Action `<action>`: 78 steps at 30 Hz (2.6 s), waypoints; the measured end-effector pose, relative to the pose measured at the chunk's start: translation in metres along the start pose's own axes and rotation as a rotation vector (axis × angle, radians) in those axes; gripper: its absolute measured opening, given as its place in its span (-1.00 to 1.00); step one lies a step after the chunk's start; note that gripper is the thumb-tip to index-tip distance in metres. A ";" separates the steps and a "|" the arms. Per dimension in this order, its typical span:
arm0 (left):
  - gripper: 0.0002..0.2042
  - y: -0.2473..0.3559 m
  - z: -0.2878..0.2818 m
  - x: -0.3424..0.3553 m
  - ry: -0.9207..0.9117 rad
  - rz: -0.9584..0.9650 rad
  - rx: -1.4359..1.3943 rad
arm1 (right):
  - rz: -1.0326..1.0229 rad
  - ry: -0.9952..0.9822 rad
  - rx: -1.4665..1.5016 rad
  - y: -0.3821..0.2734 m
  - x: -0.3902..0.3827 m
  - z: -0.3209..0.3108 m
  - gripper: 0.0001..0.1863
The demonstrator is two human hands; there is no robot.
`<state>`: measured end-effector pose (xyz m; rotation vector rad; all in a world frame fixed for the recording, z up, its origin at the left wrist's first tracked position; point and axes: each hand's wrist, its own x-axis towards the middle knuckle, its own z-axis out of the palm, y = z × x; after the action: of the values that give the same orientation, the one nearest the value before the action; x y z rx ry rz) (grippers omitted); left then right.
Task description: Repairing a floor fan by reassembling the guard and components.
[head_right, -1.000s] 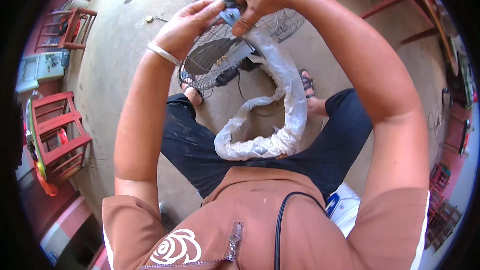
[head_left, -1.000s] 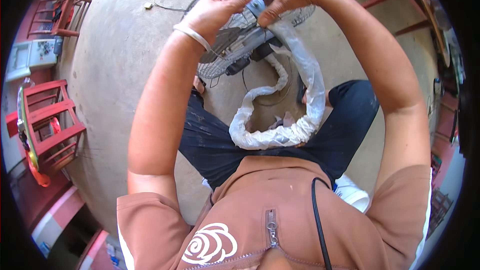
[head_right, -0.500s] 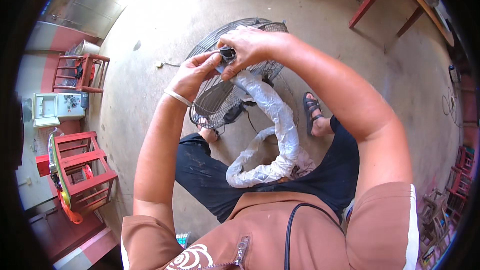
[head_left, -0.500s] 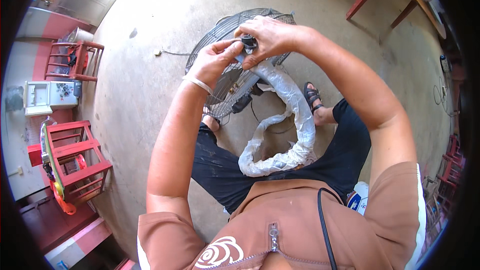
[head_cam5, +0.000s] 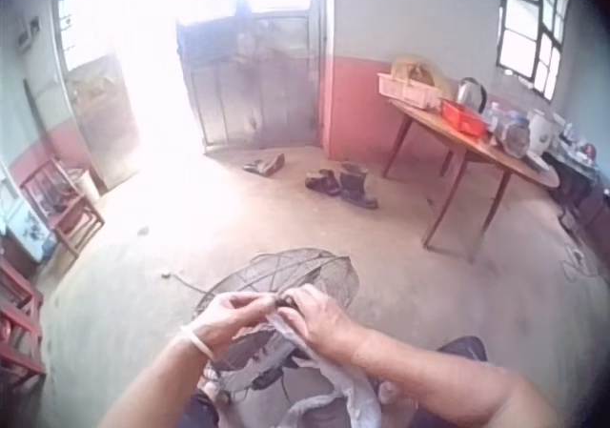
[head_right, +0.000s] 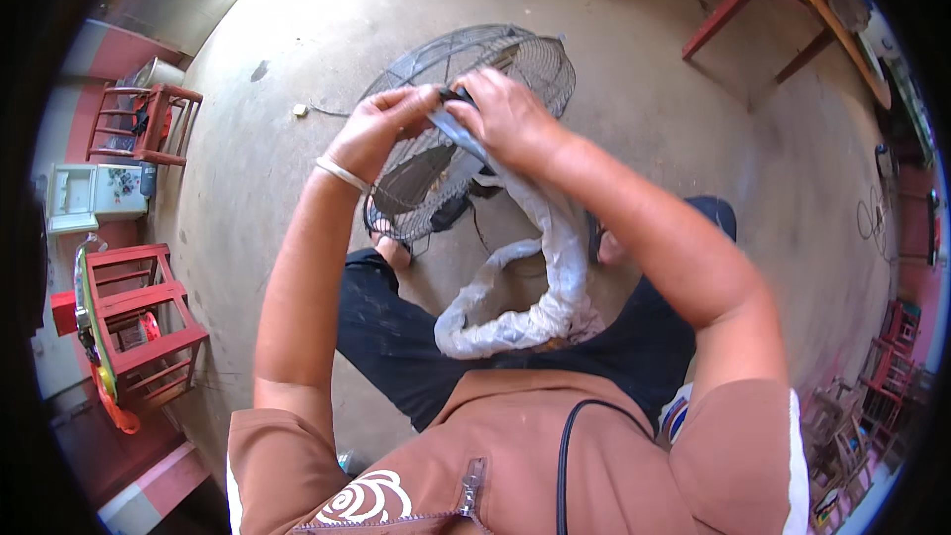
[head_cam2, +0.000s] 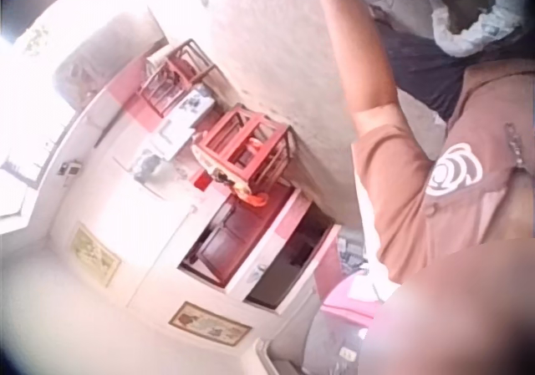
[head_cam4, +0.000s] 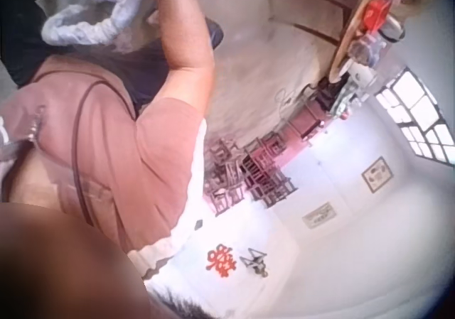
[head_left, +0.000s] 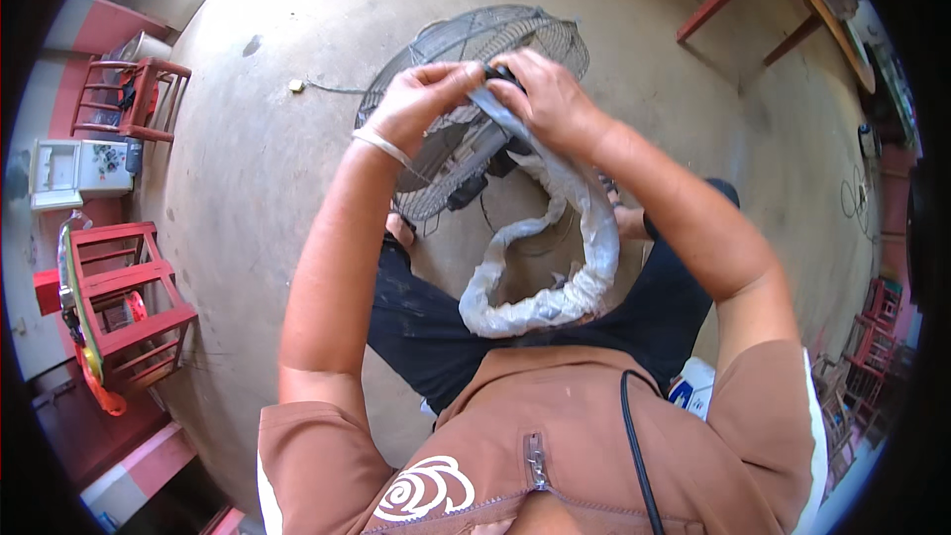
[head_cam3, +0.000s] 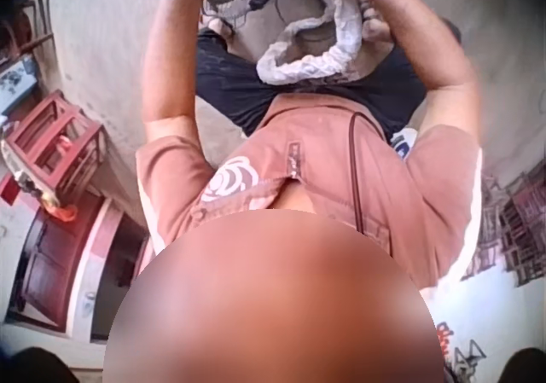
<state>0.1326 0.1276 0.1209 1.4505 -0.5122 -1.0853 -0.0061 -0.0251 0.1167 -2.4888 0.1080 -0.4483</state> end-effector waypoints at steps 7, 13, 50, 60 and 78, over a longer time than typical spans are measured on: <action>-0.81 -0.034 0.014 0.001 0.171 0.208 0.053 | 0.060 0.172 -0.002 -0.007 -0.010 0.008 -0.70; -0.51 -0.043 0.006 0.007 0.375 0.232 0.218 | 0.103 0.099 0.074 -0.014 -0.005 0.006 -0.68; -0.52 -0.021 0.050 -0.018 0.121 0.031 0.531 | 0.588 -0.090 0.697 -0.014 -0.017 -0.040 -0.77; -0.52 -0.029 0.048 -0.014 0.146 0.117 0.534 | -0.008 -0.160 -0.026 -0.039 -0.012 -0.042 -0.58; -0.39 -0.027 0.038 -0.009 0.037 0.107 0.607 | 0.036 -0.629 -1.014 -0.091 0.043 -0.045 -0.34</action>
<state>0.0886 0.1202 0.1029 1.9347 -0.9367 -0.8489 0.0166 0.0167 0.2166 -3.4608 0.1467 0.5812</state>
